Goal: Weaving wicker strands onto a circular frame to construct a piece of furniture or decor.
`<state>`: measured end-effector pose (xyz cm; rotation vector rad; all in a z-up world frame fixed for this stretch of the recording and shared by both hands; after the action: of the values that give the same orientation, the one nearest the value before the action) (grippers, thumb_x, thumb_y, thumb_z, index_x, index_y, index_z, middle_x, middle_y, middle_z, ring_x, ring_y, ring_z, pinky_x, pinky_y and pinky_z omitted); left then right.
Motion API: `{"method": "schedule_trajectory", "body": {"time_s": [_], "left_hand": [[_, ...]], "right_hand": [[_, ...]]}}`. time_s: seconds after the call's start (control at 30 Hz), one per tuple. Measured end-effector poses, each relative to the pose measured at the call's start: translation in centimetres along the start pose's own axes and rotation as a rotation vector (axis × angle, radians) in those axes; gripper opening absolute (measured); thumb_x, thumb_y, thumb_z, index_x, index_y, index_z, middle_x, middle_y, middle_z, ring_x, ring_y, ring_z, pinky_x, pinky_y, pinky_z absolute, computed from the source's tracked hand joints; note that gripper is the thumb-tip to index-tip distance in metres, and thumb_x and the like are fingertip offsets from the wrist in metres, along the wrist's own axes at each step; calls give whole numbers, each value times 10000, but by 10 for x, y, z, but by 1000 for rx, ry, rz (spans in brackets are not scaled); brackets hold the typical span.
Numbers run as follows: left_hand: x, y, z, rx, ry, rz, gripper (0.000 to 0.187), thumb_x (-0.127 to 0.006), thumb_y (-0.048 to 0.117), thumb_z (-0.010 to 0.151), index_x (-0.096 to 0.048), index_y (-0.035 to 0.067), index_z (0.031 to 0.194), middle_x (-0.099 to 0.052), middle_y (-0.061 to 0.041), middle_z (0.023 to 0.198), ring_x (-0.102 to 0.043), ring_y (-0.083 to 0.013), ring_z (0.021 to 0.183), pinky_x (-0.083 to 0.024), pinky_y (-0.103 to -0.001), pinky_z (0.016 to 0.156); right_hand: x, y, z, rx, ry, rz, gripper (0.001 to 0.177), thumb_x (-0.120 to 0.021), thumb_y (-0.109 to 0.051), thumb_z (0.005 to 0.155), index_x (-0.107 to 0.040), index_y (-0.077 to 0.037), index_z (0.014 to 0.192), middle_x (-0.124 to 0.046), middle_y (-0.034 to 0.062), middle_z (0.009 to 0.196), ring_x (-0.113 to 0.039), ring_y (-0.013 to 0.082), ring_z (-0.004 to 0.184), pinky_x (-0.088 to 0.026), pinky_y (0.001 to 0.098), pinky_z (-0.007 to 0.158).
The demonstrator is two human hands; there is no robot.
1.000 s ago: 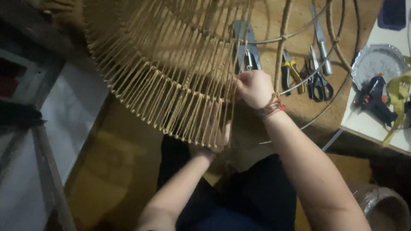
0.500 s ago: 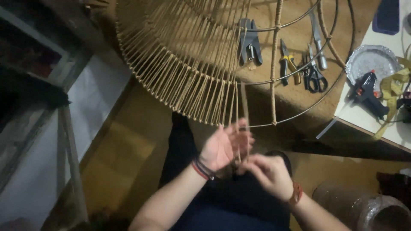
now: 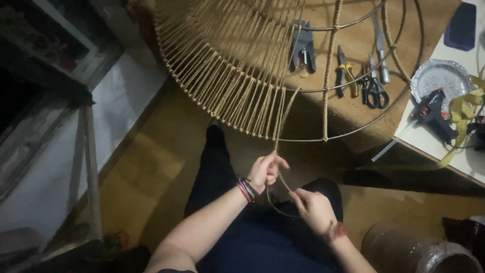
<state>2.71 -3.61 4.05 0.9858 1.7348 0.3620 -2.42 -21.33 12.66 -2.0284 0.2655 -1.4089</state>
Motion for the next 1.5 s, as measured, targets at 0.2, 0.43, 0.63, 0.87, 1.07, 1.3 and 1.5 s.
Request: {"method": "schedule_trajectory", "body": {"time_s": [0.2, 0.43, 0.63, 0.87, 1.07, 1.3, 1.5], "left_hand": [[12, 8, 0, 103, -102, 204, 682, -481, 519, 1091, -608, 20, 643, -233, 62, 437, -256, -36, 282, -224, -180, 254], [20, 38, 0, -222, 84, 1196, 357, -555, 403, 1018, -767, 166, 854, -630, -76, 583, -657, -260, 633, -555, -343, 639], [9, 38, -6, 43, -82, 799, 460, -530, 419, 1026, -737, 90, 780, -541, -19, 540, -561, -164, 550, -443, -270, 505], [8, 49, -4, -138, -91, 1144, 231, -633, 342, 1000, -800, 183, 1008, -783, -85, 954, -737, -326, 1011, -591, -431, 849], [-4, 47, -21, 177, -180, 296, 425, -440, 163, 1020, -516, 81, 611, -279, 82, 436, -286, -14, 271, -214, -164, 243], [25, 39, 3, -221, 64, 1515, 422, -721, 580, 843, -688, 164, 785, -717, -51, 649, -754, -289, 731, -561, -374, 600], [4, 36, -18, 225, -226, 233, 637, -389, 503, 1084, -542, 58, 654, -263, 74, 458, -200, -24, 334, -138, -203, 326]], "right_hand": [[-23, 46, 48, -301, -125, -362, 464, -608, -508, 974, -695, -179, 1289, -709, 38, 1334, -643, 275, 1259, -420, 532, 1111], [4, -2, 54, 75, -71, 296, 343, -538, -331, 1006, -773, -87, 953, -715, 68, 707, -687, 237, 712, -536, 377, 707], [-62, 73, 59, -67, -313, -197, 196, -650, -241, 937, -734, -95, 1037, -734, 163, 1053, -686, 391, 1099, -421, 569, 1094], [-5, 28, 59, 96, 9, 347, 170, -720, -156, 906, -825, -31, 957, -812, 185, 984, -758, 383, 990, -579, 490, 903], [-40, 48, 71, 41, -305, -406, 246, -601, -316, 888, -826, -222, 917, -803, 63, 939, -746, 332, 977, -587, 507, 942], [17, 20, 74, 100, -55, 996, 555, -445, -417, 1027, -750, 42, 1090, -559, 78, 550, -488, 146, 453, -369, 257, 354], [-69, 89, 55, -6, -702, -673, 251, -489, -208, 884, -716, -262, 792, -755, -24, 836, -745, 236, 844, -440, 466, 959]]}}
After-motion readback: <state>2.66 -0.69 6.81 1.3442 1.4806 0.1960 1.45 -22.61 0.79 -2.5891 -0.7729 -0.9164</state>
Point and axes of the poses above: each hand's wrist, its own z-axis towards the middle knuckle, its own x-axis out of the back of the hand, y = z × x, the point moved 3 cm from there along z, towards the middle knuckle
